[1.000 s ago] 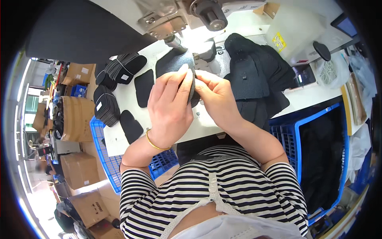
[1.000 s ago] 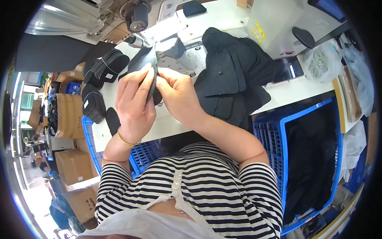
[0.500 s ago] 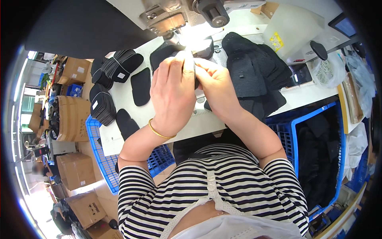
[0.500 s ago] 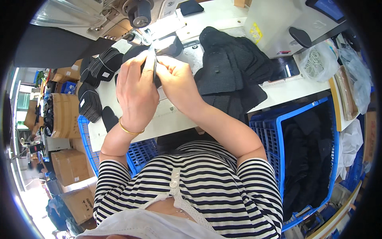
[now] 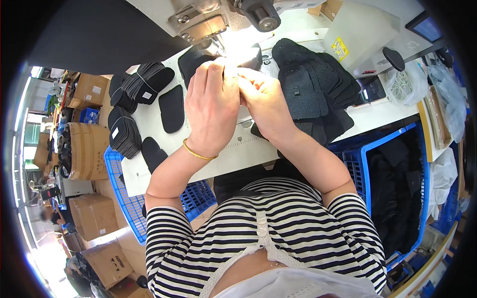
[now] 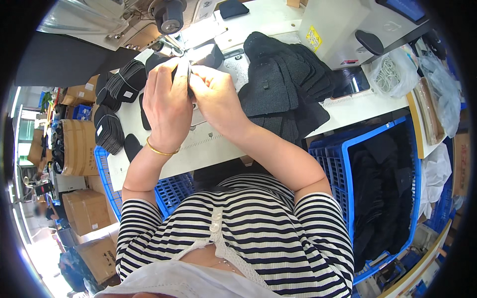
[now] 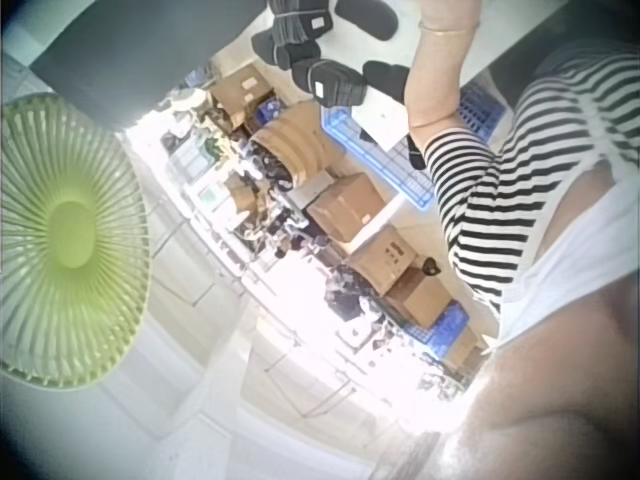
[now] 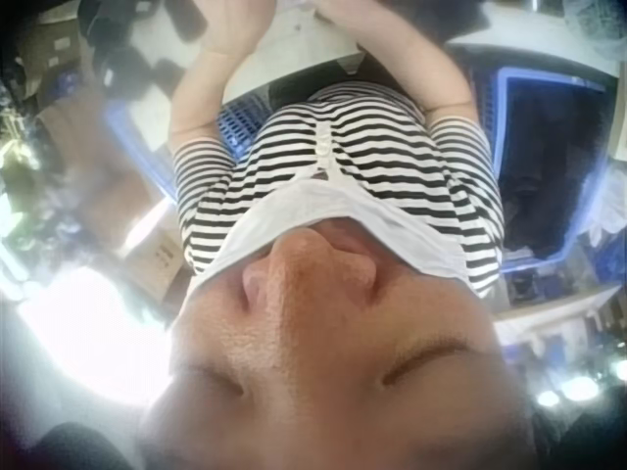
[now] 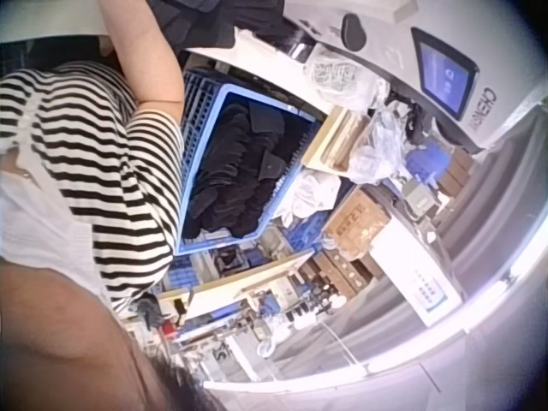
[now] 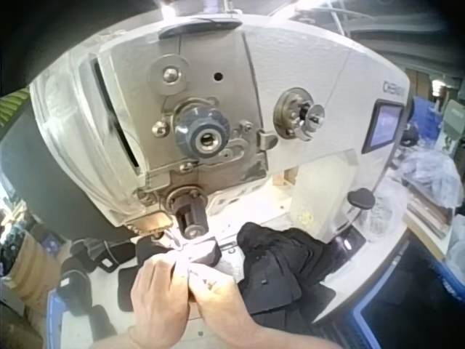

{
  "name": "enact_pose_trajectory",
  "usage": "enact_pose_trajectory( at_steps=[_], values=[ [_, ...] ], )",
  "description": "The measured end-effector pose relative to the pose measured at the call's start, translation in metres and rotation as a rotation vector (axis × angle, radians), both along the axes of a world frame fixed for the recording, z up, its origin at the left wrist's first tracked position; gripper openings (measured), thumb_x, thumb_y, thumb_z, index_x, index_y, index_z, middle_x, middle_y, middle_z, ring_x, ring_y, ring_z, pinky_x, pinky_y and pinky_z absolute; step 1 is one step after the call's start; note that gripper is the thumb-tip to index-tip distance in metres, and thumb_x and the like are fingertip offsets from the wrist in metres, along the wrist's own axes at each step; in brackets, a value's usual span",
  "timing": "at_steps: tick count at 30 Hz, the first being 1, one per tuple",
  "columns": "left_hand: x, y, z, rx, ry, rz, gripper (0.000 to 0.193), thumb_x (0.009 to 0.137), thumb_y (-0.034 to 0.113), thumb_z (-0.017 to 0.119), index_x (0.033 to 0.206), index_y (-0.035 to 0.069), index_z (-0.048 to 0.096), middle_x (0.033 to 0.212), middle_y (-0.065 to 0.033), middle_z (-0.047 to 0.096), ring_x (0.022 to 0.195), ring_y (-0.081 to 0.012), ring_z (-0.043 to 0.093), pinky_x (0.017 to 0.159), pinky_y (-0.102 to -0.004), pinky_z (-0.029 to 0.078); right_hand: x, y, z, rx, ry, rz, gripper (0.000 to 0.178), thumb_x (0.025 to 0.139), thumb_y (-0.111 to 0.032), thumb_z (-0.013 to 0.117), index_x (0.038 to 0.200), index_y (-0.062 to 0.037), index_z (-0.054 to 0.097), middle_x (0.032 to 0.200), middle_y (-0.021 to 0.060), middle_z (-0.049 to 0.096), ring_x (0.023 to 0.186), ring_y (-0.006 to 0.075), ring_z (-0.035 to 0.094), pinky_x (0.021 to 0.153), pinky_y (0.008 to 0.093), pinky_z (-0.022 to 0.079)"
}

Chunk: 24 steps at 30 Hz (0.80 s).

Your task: The person stitches together various black shoe upper components using an industrial sewing machine.

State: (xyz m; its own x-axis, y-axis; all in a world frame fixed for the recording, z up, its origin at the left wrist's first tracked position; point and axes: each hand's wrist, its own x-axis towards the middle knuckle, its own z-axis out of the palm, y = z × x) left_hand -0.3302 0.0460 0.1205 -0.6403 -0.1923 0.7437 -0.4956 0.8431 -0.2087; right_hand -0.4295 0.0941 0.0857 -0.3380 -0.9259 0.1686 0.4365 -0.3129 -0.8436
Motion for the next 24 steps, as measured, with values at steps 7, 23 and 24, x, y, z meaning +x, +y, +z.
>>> enact_pose_trajectory(
  at_steps=[7, 23, 24],
  values=[
    [-0.001, 0.0, 0.0, 0.0, 0.008, 0.006, 0.027, 0.06, 0.007, 0.062, 0.086, -0.002, 0.058, 0.095, -0.0112, 0.054, 0.091, -0.0259, 0.055, 0.073, -0.0343, 0.049, 0.002, -0.001, -0.002, -0.007, 0.015, -0.016, 0.018, 0.092, -0.009, 0.048, 0.082, 0.0024, 0.059, 0.068, -0.0006, 0.054, 0.061, 0.004, 0.045, 0.052, 0.0227, 0.038],
    [0.012, 0.011, 0.008, 0.169, 0.129, 0.134, 0.042, 0.063, 0.002, 0.069, 0.104, 0.0, 0.064, 0.106, -0.0106, 0.058, 0.092, -0.0284, 0.056, 0.079, -0.0362, 0.046, 0.0, 0.005, 0.003, -0.009, 0.015, 0.007, 0.021, 0.094, -0.007, 0.05, 0.105, 0.0059, 0.062, 0.092, 0.0063, 0.066, 0.082, 0.0098, 0.062, 0.073, 0.0261, 0.054],
    [0.015, 0.008, 0.007, 0.176, 0.122, 0.142, 0.04, 0.064, 0.003, 0.068, 0.103, 0.0, 0.064, 0.104, -0.0103, 0.059, 0.091, -0.0284, 0.057, 0.077, -0.0361, 0.046, 0.003, 0.004, 0.003, -0.025, 0.105, -0.023, 0.022, 0.094, -0.009, 0.051, 0.106, 0.0053, 0.063, 0.09, 0.0067, 0.067, 0.08, 0.0097, 0.062, 0.071, 0.026, 0.053]
  ],
)
